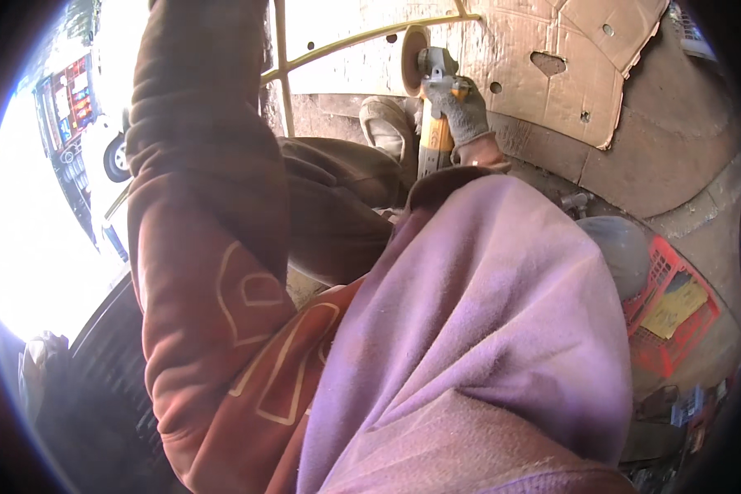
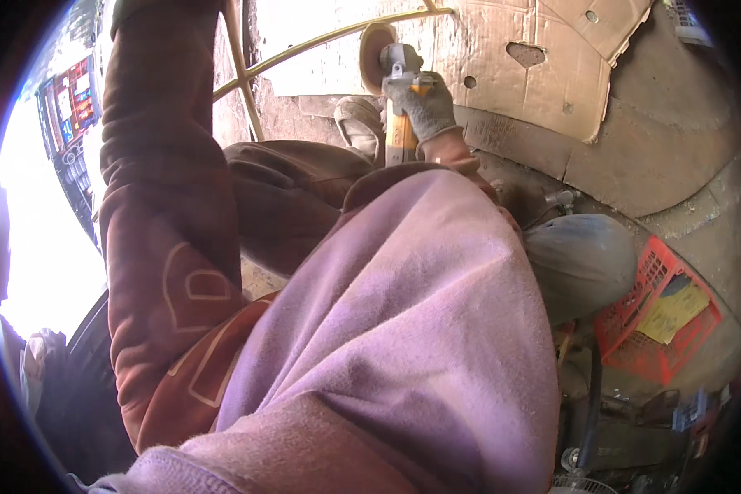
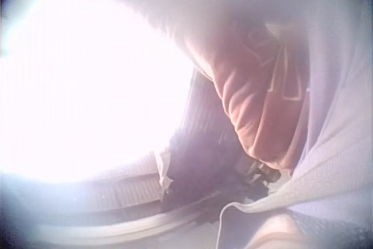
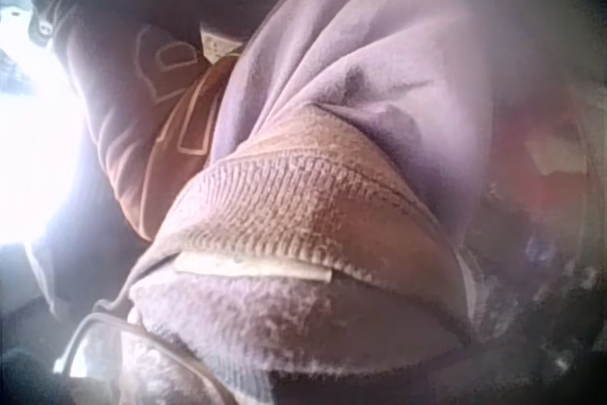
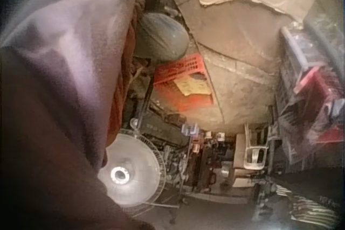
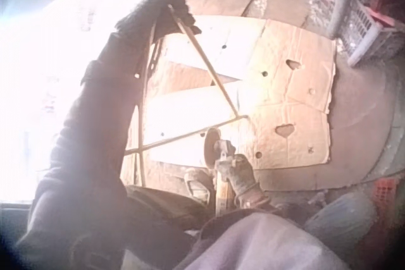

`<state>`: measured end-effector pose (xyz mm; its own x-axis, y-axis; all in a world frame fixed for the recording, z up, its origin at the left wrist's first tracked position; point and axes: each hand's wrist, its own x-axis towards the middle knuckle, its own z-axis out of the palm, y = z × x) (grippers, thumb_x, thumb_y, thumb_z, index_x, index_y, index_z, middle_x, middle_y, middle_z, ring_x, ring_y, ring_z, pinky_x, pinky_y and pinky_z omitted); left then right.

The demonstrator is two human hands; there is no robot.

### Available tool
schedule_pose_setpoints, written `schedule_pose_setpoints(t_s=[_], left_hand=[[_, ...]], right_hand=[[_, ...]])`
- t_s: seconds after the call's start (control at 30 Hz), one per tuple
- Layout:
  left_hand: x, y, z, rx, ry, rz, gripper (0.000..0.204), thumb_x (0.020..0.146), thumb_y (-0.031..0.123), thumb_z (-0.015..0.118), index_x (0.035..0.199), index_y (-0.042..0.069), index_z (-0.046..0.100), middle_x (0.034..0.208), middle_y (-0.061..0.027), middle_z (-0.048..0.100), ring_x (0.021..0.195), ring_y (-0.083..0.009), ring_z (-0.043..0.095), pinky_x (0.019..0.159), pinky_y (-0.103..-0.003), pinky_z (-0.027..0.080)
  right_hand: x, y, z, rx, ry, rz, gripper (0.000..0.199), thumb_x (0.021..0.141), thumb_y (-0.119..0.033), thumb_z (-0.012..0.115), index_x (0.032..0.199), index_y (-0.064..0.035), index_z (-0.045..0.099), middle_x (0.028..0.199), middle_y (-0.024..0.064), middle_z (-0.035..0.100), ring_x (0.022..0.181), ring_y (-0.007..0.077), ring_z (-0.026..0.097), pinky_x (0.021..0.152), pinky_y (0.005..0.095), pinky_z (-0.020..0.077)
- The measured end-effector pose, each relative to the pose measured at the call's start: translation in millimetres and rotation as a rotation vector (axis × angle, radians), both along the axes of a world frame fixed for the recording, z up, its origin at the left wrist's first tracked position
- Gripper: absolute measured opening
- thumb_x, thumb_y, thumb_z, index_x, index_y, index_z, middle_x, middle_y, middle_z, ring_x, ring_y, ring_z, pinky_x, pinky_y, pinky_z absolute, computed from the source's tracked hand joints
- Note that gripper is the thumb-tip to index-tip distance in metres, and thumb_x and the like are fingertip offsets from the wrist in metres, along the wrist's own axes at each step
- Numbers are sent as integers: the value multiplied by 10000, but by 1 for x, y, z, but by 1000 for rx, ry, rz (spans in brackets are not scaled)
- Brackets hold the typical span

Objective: The person is using a handheld angle grinder to smooth and shape a thin metal frame held between their legs and hands.

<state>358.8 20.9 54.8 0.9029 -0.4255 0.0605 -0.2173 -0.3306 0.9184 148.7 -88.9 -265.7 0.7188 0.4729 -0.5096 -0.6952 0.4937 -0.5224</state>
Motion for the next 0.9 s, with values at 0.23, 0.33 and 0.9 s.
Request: schedule_pose_setpoints(t_s=[0.23,0.33,0.9], left_hand=[[-3,-17,6,42,-24,-67,257,982,289,690,965,33,702,772,-106,704,751,-238,714,746,-449,614],[-3,-24,7,54,-25,-93,261,982,291,691,967,31,704,770,-105,705,747,-234,714,740,-440,613],[6,-50,5,84,-55,-183,286,982,302,696,979,17,719,761,-99,711,728,-208,714,710,-394,606]], right_hand=[[-27,34,61,-379,-514,-92,516,779,-122,823,1231,-31,591,842,101,696,681,185,676,574,335,583],[-12,17,59,-230,-380,-75,542,781,-121,824,1253,-30,573,832,93,689,673,183,673,571,334,582],[38,-27,54,-37,-137,81,215,805,-197,877,898,-64,736,723,14,669,599,109,624,550,258,507]])
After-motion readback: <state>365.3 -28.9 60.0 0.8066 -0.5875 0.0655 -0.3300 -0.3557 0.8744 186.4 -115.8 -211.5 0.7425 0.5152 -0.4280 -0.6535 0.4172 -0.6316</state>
